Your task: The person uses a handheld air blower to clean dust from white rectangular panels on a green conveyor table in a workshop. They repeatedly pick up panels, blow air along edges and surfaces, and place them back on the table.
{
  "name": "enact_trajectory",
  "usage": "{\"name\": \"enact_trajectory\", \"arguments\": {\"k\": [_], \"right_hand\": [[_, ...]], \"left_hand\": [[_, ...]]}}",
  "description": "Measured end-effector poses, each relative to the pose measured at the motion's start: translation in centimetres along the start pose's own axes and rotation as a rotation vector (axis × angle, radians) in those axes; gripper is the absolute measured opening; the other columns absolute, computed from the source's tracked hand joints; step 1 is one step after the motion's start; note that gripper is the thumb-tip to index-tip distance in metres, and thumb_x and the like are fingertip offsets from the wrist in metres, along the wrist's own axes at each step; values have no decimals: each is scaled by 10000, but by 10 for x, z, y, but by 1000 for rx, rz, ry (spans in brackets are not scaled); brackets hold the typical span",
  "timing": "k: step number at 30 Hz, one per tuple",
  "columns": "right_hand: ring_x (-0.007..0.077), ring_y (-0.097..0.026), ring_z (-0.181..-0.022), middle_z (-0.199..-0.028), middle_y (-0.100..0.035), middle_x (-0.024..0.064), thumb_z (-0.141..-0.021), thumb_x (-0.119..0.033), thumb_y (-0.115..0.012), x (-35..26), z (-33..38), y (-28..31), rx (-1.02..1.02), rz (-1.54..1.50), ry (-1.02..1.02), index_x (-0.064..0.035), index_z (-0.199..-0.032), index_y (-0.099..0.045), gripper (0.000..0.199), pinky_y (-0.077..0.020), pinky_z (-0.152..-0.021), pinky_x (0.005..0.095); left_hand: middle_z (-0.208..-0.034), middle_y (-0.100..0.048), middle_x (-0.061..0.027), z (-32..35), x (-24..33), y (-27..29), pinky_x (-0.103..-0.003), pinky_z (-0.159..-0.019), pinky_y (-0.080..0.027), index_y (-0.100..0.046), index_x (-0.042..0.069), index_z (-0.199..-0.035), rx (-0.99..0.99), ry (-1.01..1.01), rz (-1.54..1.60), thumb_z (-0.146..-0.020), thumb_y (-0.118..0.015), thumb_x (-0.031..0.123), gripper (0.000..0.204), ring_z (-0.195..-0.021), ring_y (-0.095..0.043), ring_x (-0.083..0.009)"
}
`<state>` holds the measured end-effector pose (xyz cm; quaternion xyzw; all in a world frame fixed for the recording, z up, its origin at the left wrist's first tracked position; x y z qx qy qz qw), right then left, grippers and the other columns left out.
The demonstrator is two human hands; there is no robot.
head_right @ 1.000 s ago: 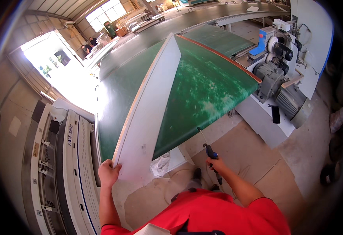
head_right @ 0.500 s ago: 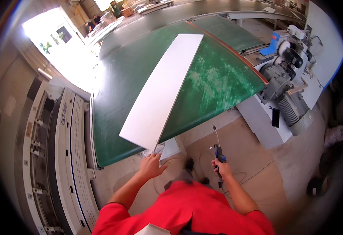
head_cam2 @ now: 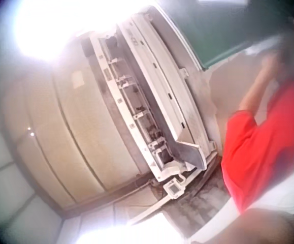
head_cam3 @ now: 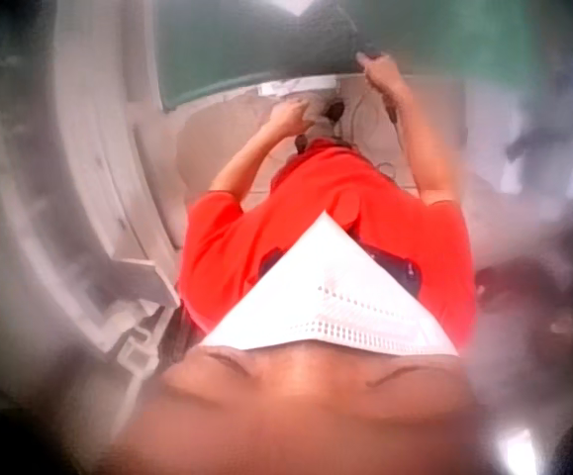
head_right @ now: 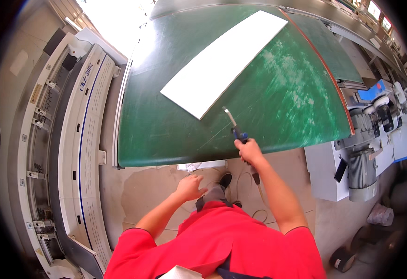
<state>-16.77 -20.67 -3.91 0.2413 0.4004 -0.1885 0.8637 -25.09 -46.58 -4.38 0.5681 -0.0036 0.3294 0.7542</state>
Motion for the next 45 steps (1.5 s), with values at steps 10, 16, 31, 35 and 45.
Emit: {"name": "enact_trajectory", "arguments": {"k": [10, 16, 31, 35, 45], "right_hand": [[158, -544, -447, -565, -584, 61, -881, -291, -657, -11, -35, 26, -200, -15, -25, -39, -694, -590, 321, -437, -446, 331], [191, -624, -534, -664, -642, 73, -913, -331, -629, 52, -10, 98, 140, -436, -108, -43, -956, -616, 292, -437, -469, 320], [163, -674, -688, -783, -685, 63, -982, -385, -534, 111, 43, 157, 207, -667, -38, -48, -1147, -570, 377, -423, -535, 271], [162, -673, -690, -776, -683, 63, -984, -361, -543, 120, 30, 199, 130, -645, -36, -40, -1144, -576, 360, -442, -538, 270], [163, -671, -692, -777, -688, 72, -970, -426, -536, 167, 32, 311, 38, -621, -11, -36, -1140, -575, 426, -422, -533, 274]], "left_hand": [[-1143, -588, -164, -90, -59, 96, -416, -908, -461, -601, 0, -1152, 545, -108, 129, -749, -732, 211, 474, -1095, -550, -340], [-1431, -401, -206, -172, -60, 105, -486, -1125, -263, -521, 7, -1309, 513, -77, -83, -834, -661, 344, 599, -1353, -349, -356], [-1579, -194, -186, -313, -47, 115, -477, -1191, -79, -390, 20, -1442, 514, 214, -166, -966, -410, 435, 632, -1474, -136, -334], [-1577, -191, -196, -310, -2, 89, -486, -1188, -78, -397, 12, -1434, 549, 222, -172, -958, -421, 437, 638, -1471, -138, -348], [-1568, -194, -224, -305, 134, 5, -504, -1184, -79, -400, -3, -1421, 561, 214, -177, -945, -446, 445, 655, -1468, -136, -368]]}}
Point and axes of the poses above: each hand's wrist, its own z-axis away from the middle knuckle, its own y-axis out of the back of the hand, x = y × z, the point moved 7 cm from there along -z, towards the middle knuckle
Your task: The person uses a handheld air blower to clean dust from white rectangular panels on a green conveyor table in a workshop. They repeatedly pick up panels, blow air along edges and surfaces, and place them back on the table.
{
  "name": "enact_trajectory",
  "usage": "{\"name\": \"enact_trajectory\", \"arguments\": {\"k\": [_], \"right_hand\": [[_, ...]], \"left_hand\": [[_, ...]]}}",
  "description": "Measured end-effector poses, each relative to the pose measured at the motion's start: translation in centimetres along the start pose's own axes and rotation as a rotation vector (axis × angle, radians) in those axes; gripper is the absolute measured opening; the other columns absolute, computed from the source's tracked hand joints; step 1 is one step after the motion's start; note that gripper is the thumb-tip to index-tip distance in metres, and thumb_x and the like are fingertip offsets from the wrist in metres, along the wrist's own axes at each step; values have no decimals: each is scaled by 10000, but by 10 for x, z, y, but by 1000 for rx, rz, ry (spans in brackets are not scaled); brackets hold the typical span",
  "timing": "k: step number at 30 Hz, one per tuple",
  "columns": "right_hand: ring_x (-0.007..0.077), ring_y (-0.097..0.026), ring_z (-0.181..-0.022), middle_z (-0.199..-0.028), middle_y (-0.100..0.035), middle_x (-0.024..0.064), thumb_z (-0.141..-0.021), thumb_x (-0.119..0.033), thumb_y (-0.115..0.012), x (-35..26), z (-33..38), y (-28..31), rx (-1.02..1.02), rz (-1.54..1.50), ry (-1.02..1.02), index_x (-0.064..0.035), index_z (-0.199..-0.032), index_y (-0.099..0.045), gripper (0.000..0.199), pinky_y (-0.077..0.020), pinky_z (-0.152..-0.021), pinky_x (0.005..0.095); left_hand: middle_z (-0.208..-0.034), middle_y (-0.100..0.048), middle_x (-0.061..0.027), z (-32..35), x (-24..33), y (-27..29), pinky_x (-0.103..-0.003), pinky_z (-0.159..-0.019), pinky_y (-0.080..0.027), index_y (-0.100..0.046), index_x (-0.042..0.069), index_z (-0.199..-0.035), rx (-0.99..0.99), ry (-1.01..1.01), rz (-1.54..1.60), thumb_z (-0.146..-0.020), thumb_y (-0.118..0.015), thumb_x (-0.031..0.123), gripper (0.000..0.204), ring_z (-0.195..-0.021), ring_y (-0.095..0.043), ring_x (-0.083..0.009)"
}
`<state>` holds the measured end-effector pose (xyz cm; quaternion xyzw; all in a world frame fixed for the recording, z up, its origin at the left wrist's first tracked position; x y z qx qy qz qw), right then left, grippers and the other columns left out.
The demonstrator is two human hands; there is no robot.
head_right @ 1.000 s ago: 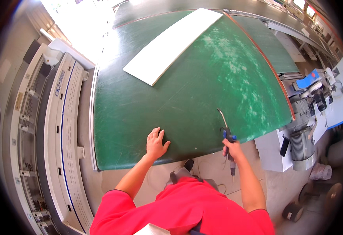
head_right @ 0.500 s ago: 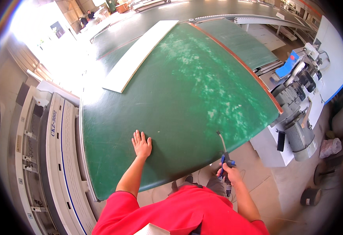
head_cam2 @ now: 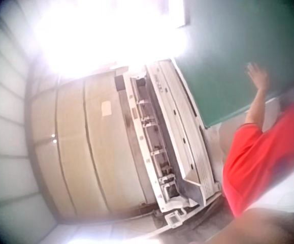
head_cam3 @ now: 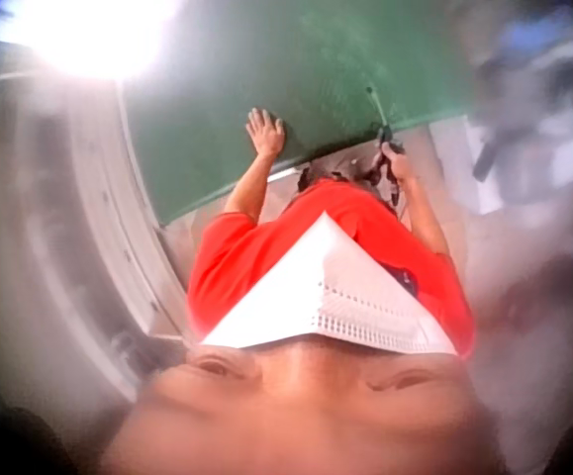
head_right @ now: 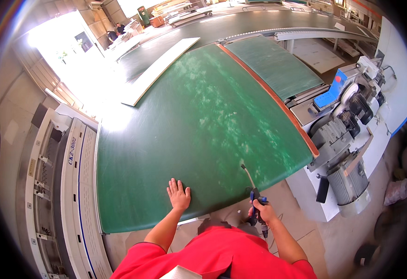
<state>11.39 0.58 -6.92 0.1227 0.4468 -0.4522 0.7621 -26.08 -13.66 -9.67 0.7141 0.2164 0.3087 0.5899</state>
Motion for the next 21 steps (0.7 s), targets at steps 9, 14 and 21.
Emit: {"name": "enact_trajectory", "arguments": {"k": [9, 14, 21], "right_hand": [[180, -678, -704, -775, -687, 82, -955, -483, -534, 11, 10, 51, 70, -33, 54, -42, -1138, -562, 479, -428, -518, 297], [175, -680, -722, -788, -690, 78, -950, -492, -542, 24, 24, 56, 139, -65, 23, -43, -1139, -564, 487, -434, -531, 294], [145, -656, -712, -808, -685, 63, -978, -387, -547, 25, 30, 48, 188, -107, 17, -10, -1142, -594, 414, -442, -580, 275]], "left_hand": [[-1572, -182, -225, -25, 59, -13, -500, -1185, -69, -378, -2, -1439, -56, -50, -7, -957, -418, 459, 668, -1474, -114, -361], [-1579, -171, -216, -66, 72, -18, -492, -1189, -54, -370, 9, -1447, -82, -51, -3, -961, -408, 466, 668, -1481, -92, -350], [-1594, -143, -185, -110, 94, -14, -463, -1196, -37, -362, 11, -1457, -135, -112, 12, -967, -404, 452, 660, -1487, -80, -320]]}}
Point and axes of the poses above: each hand's wrist, its own z-axis away from the middle knuckle, its own y-axis out of the back of the hand, x = y × z, the point moved 7 cm from there along -z, towards the middle knuckle
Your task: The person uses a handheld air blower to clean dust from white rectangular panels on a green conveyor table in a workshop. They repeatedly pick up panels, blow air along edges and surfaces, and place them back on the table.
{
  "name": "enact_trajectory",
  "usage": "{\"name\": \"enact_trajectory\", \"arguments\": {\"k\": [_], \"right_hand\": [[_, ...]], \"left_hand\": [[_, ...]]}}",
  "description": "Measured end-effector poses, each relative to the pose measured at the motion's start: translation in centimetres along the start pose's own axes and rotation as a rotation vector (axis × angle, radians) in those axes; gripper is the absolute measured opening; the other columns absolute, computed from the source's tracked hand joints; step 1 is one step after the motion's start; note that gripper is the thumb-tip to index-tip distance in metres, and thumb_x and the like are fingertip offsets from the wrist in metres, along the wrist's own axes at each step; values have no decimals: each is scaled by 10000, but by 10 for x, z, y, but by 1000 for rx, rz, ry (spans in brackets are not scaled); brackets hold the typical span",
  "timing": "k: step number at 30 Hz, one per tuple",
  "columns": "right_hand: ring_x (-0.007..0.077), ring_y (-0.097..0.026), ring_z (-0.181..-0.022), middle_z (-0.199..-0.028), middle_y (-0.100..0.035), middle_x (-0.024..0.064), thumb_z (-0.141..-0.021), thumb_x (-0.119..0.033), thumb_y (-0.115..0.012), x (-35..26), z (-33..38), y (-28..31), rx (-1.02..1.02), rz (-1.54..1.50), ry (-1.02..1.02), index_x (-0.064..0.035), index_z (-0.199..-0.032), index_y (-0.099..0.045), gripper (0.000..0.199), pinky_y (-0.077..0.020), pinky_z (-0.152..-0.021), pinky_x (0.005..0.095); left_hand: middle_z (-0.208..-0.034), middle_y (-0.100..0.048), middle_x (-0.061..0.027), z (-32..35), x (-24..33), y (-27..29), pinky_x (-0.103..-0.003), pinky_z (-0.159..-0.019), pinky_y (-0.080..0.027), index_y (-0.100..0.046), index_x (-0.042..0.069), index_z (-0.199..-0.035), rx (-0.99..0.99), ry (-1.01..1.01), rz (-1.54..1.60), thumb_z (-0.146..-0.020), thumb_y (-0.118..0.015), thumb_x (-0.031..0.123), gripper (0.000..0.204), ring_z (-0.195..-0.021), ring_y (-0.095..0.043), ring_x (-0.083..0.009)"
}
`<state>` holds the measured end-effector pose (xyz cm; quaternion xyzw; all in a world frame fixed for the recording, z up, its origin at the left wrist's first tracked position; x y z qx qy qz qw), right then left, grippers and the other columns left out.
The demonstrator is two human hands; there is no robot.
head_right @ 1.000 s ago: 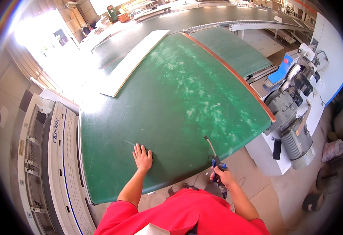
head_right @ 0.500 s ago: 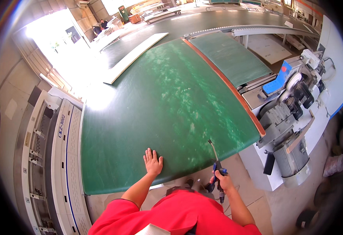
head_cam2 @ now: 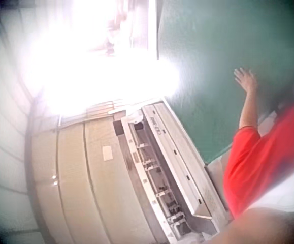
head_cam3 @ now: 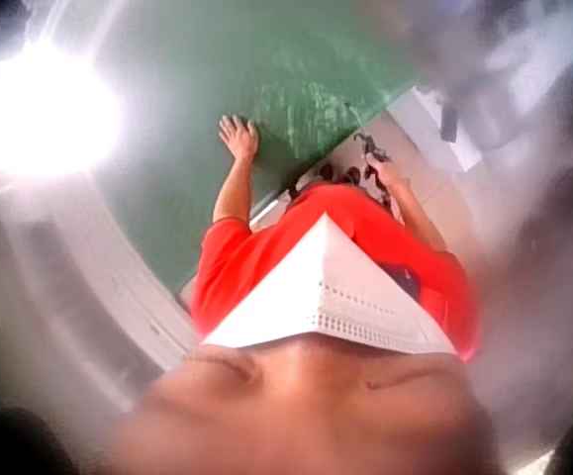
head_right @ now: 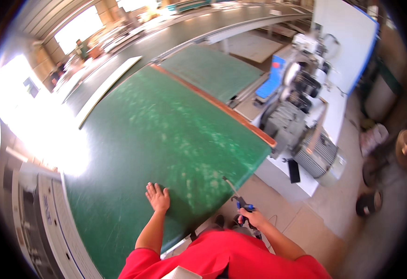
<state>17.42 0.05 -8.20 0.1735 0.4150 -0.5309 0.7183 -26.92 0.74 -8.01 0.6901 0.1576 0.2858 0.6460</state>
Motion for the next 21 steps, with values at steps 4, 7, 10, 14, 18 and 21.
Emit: {"name": "enact_trajectory", "arguments": {"k": [4, 7, 10, 14, 18, 21], "right_hand": [[131, -611, -658, -771, -673, 67, -962, -382, -585, -6, 0, -20, 28, -14, -7, 10, -1081, -623, 411, -467, -600, 291], [94, -557, -611, -736, -675, 40, -948, -451, -578, 0, -7, -30, 23, 56, 20, -25, -998, -661, 437, -419, -538, 270], [93, -555, -610, -726, -672, 31, -940, -447, -586, 15, -18, -37, 8, 86, 65, -49, -891, -691, 414, -410, -535, 265], [87, -558, -618, -724, -671, 21, -935, -451, -586, 24, -24, -44, 21, 113, 43, -68, -829, -697, 413, -403, -532, 261], [86, -572, -640, -743, -677, 23, -939, -462, -580, 16, -20, -54, 10, 113, 31, -55, -961, -680, 420, -407, -531, 261], [87, -585, -655, -758, -682, 24, -941, -470, -576, 24, -27, -58, -18, 123, 30, -49, -1046, -656, 441, -411, -531, 261]], "left_hand": [[-1590, -161, -181, -18, 0, 2, -460, -1197, -62, -396, 0, -1437, 19, -71, 7, -967, -416, 437, 642, -1483, -102, -314], [-1586, -177, -179, -31, 0, 2, -458, -1197, -75, -413, -2, -1428, 30, -103, 19, -968, -421, 432, 633, -1479, -120, -312], [-1583, -191, -173, -39, 0, 4, -458, -1197, -80, -424, -4, -1421, 41, -124, 30, -967, -427, 429, 627, -1476, -134, -312], [-1581, -199, -173, -48, -6, 2, -459, -1196, -85, -428, -5, -1417, 51, -135, 29, -965, -432, 422, 622, -1475, -139, -312], [-1574, -214, -178, -56, -17, -3, -463, -1194, -95, -436, -9, -1409, 89, -146, 19, -959, -443, 414, 617, -1471, -150, -318], [-1565, -237, -184, -61, -19, -2, -471, -1191, -103, -450, 0, -1397, 125, -158, 31, -953, -453, 416, 609, -1467, -165, -327]]}}
Point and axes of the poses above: each hand's wrist, its own z-axis away from the middle knuckle, its own y-axis out of the back of the hand, x = y × z, the point moved 7 cm from there along -z, towards the middle knuckle
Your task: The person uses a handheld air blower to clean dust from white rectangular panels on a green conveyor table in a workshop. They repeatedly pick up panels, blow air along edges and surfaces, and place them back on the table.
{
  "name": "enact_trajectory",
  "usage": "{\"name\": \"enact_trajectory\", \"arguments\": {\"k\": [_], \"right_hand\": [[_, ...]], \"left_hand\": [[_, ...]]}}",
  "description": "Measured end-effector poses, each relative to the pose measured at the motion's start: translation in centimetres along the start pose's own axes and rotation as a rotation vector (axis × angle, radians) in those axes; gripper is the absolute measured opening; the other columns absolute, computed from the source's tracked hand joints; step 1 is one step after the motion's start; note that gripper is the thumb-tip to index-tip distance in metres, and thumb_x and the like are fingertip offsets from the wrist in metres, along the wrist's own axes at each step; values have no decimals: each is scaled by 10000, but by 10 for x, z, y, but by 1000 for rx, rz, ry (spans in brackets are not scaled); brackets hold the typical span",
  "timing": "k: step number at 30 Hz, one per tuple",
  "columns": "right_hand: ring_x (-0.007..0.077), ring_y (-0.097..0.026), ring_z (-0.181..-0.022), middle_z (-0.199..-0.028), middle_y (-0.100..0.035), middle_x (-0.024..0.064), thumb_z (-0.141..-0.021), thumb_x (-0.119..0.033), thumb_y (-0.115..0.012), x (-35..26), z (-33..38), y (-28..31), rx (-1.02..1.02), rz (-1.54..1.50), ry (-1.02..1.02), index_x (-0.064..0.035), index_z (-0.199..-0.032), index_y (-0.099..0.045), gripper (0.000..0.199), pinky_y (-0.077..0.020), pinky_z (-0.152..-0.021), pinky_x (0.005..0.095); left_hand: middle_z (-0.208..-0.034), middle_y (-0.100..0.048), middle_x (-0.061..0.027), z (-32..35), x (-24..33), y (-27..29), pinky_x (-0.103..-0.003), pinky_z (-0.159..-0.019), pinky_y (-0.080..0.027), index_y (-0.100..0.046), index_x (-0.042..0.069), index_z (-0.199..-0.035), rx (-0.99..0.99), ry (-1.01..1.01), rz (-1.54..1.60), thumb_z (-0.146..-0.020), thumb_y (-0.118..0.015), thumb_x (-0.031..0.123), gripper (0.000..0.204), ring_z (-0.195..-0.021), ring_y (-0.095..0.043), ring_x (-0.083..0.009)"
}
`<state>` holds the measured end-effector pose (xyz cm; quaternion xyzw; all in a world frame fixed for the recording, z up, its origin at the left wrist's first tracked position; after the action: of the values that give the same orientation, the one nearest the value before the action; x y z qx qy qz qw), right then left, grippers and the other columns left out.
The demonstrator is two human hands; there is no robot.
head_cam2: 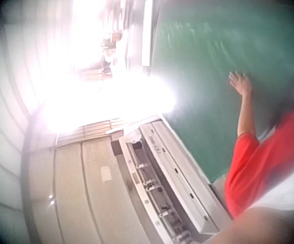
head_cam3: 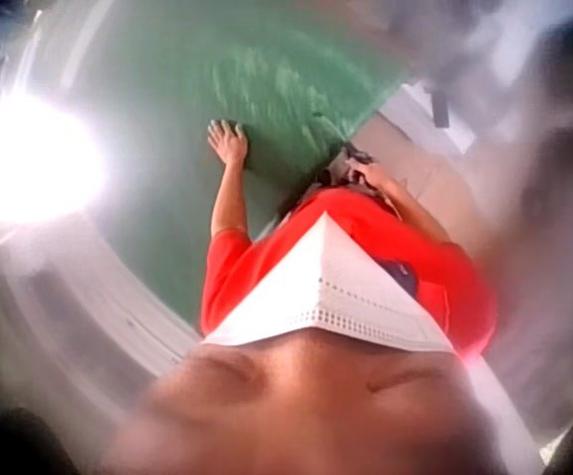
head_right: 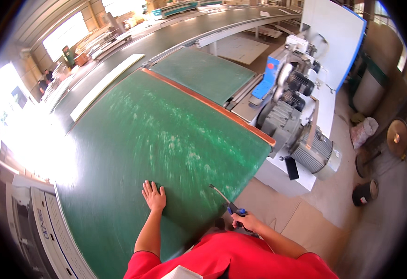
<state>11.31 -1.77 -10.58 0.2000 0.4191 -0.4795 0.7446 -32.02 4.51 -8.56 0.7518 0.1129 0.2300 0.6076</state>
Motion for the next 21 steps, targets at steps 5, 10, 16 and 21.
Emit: {"name": "enact_trajectory", "arguments": {"k": [5, 10, 16, 21], "right_hand": [[99, -618, -692, -774, -684, 21, -937, -451, -592, 5, -6, -6, -25, 32, 0, -53, -1024, -656, 412, -417, -536, 262], [112, -632, -707, -783, -683, 20, -931, -432, -610, -4, -7, -12, -32, 45, -5, -55, -986, -658, 384, -425, -546, 270], [119, -635, -714, -781, -679, 23, -929, -427, -618, -13, -7, -16, -26, 24, 0, -50, -976, -656, 382, -436, -568, 273], [113, -616, -704, -772, -675, 17, -931, -442, -605, -15, -7, -18, -29, 36, 4, -69, -936, -671, 379, -433, -577, 268]], "left_hand": [[-1564, -241, -185, -4, -3, 5, -467, -1193, -103, -445, 12, -1403, -19, 21, 23, -950, -453, 417, 607, -1467, -166, -332], [-1570, -230, -179, -10, -12, 2, -462, -1196, -94, -434, 18, -1415, -26, 32, 19, -954, -438, 435, 621, -1471, -155, -322], [-1575, -220, -172, -16, -13, 5, -459, -1198, -88, -421, 24, -1425, -46, 51, 11, -961, -424, 438, 621, -1474, -143, -315], [-1571, -230, -170, -24, -9, 5, -457, -1198, -91, -418, 24, -1426, -47, 45, 13, -965, -422, 437, 619, -1472, -148, -314]]}}
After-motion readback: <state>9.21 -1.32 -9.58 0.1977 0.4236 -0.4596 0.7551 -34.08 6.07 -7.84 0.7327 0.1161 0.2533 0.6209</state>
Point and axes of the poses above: each hand's wrist, its own z-axis away from the middle knuckle, its own y-axis out of the back of the hand, x = y × z, the point moved 7 cm from there along -z, towards the middle knuckle
